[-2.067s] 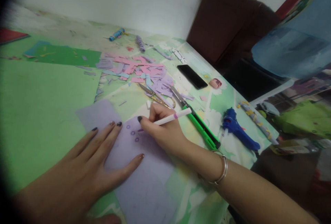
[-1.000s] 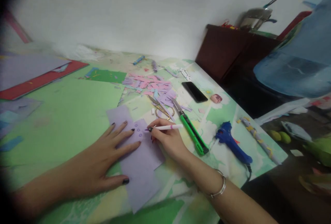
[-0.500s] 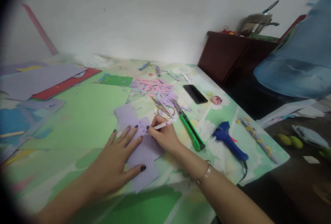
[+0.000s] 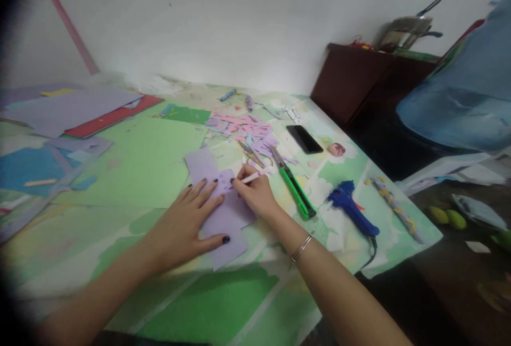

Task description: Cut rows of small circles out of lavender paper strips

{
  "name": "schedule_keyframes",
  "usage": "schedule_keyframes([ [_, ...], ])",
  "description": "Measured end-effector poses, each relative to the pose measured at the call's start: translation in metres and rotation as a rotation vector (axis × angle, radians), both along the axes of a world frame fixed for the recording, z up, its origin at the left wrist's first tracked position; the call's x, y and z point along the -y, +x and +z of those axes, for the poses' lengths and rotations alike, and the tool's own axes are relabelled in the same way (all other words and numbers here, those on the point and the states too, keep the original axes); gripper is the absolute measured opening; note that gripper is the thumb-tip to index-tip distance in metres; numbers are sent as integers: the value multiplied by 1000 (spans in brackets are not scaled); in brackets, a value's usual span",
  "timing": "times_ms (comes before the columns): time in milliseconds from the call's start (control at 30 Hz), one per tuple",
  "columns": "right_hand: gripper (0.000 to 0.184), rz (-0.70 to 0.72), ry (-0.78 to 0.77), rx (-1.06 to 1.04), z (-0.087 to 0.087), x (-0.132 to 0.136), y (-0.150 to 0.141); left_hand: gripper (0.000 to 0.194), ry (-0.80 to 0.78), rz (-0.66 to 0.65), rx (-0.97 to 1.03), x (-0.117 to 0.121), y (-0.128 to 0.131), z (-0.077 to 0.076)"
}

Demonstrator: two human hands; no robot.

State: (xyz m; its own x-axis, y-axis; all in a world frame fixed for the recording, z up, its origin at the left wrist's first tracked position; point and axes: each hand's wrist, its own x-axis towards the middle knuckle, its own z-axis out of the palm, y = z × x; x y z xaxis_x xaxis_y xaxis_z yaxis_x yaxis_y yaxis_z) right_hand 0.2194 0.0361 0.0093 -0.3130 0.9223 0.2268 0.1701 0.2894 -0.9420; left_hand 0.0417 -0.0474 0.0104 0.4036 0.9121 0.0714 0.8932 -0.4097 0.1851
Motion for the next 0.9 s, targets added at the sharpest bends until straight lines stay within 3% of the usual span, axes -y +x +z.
schedule_keyframes([
  [133,13,18,-1,4,3,1,-1,80,-5,2,1,0,1,1],
  [367,29,-10,98,42,5,-4,-3,79,5,-1,13,1,0,1],
  [900,29,22,141,79,6,-3,-4,77,29,-2,31,1,-1,-2],
])
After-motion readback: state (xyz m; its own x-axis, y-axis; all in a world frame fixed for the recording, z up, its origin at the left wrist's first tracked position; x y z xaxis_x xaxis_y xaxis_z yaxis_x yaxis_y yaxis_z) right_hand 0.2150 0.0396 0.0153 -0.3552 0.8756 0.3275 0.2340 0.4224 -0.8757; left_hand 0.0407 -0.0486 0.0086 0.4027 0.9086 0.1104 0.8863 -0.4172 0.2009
